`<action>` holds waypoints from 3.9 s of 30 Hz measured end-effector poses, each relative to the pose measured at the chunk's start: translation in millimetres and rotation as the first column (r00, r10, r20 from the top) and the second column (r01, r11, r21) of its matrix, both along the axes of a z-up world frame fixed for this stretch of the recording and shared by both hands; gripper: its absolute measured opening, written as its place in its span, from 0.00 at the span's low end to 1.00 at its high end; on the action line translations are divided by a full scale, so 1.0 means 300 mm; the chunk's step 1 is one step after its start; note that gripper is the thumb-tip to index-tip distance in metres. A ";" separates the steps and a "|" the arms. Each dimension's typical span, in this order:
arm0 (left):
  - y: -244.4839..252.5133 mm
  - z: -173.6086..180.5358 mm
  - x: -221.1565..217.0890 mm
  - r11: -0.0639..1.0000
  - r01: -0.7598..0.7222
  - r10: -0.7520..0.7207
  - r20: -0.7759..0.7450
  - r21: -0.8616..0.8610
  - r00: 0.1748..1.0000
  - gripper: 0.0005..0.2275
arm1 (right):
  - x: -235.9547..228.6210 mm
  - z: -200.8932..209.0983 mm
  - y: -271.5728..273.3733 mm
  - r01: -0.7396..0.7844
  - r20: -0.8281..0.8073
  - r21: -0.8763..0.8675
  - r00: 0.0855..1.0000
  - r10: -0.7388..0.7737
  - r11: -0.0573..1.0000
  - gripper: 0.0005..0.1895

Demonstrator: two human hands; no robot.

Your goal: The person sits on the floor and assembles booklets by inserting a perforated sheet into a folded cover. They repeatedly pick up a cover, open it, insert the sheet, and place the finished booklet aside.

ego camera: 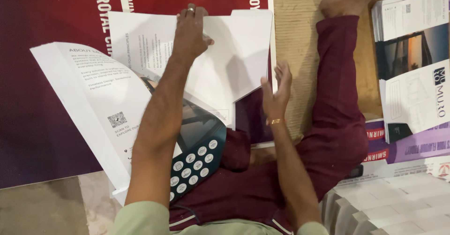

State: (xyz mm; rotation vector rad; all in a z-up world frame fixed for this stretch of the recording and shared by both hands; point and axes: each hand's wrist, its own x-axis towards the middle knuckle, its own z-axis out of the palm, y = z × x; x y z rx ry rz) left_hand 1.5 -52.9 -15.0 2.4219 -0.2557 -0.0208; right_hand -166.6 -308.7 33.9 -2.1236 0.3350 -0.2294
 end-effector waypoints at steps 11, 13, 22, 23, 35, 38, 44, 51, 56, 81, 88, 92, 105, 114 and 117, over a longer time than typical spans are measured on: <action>-0.014 -0.056 0.005 0.995 0.048 -0.042 -0.069 0.087 0.997 0.39 | 0.164 -0.089 -0.053 0.031 -0.194 0.774 0.962 0.190 0.633 0.27; -0.048 -0.065 0.006 0.966 0.153 -0.113 -0.188 0.210 0.976 0.48 | 0.185 -0.078 -0.047 -0.005 -0.088 0.939 0.963 0.253 0.344 0.28; -0.101 -0.079 -0.084 0.934 0.279 -0.250 -0.150 0.222 0.956 0.60 | 0.289 -0.251 0.021 -0.074 0.031 0.973 0.981 0.193 0.220 0.29; -0.100 -0.070 -0.085 0.929 0.283 -0.247 -0.171 0.238 0.954 0.60 | 0.287 -0.277 0.029 -0.124 0.066 0.948 0.977 0.201 0.292 0.29; -0.045 -0.258 0.008 0.982 -0.036 0.019 0.090 0.185 0.996 0.32 | 0.334 -0.260 0.277 -0.574 -0.003 -0.214 0.809 0.588 0.790 0.39; 0.047 -0.308 -0.056 0.949 -0.239 0.216 0.129 0.204 0.968 0.25 | 0.319 -0.233 0.345 -0.558 -0.245 -0.576 0.815 0.525 0.597 0.45; 0.185 -0.046 0.037 0.897 -0.427 0.442 0.281 -0.117 0.852 0.18 | 0.271 -0.119 0.388 -0.576 -0.248 -0.612 0.790 0.560 0.542 0.51; 0.145 -0.034 -0.004 0.912 -0.340 0.392 0.241 -0.232 0.888 0.19 | 0.023 -0.077 0.332 -0.615 -0.112 -0.537 0.731 0.673 0.578 0.52; 0.223 0.011 -0.032 0.890 -0.303 0.393 0.236 -0.342 0.889 0.17 | 0.008 -0.085 0.308 -0.459 -0.056 -0.299 0.883 0.465 0.836 0.34; -0.029 -0.110 0.043 0.943 0.144 -0.106 -0.138 0.301 0.985 0.47 | -0.445 0.177 0.319 -0.805 0.026 -0.277 0.540 0.841 0.525 0.49; -0.014 -0.062 0.029 0.942 0.096 -0.069 -0.094 0.320 0.993 0.44 | -0.390 0.179 0.293 -0.669 0.115 -0.190 0.712 0.693 0.718 0.31; -0.024 -0.057 0.020 0.962 0.070 -0.053 -0.070 0.264 0.996 0.42 | -0.320 0.181 0.235 -0.432 0.172 -0.161 0.873 0.456 0.887 0.26; 0.044 0.004 -0.022 0.995 0.069 -0.081 -0.177 -0.074 0.981 0.47 | 0.094 0.063 -0.059 0.033 -0.400 0.333 0.910 0.109 0.942 0.36; -0.118 -0.050 -0.107 0.898 0.320 -0.248 -0.253 0.302 0.935 0.59 | 0.219 -0.235 -0.056 0.028 -0.027 1.000 0.969 0.246 -0.002 0.27; -0.109 -0.029 -0.101 0.897 0.318 -0.249 -0.244 0.306 0.937 0.59 | 0.238 -0.273 -0.038 -0.070 0.073 0.997 0.973 0.220 -0.022 0.24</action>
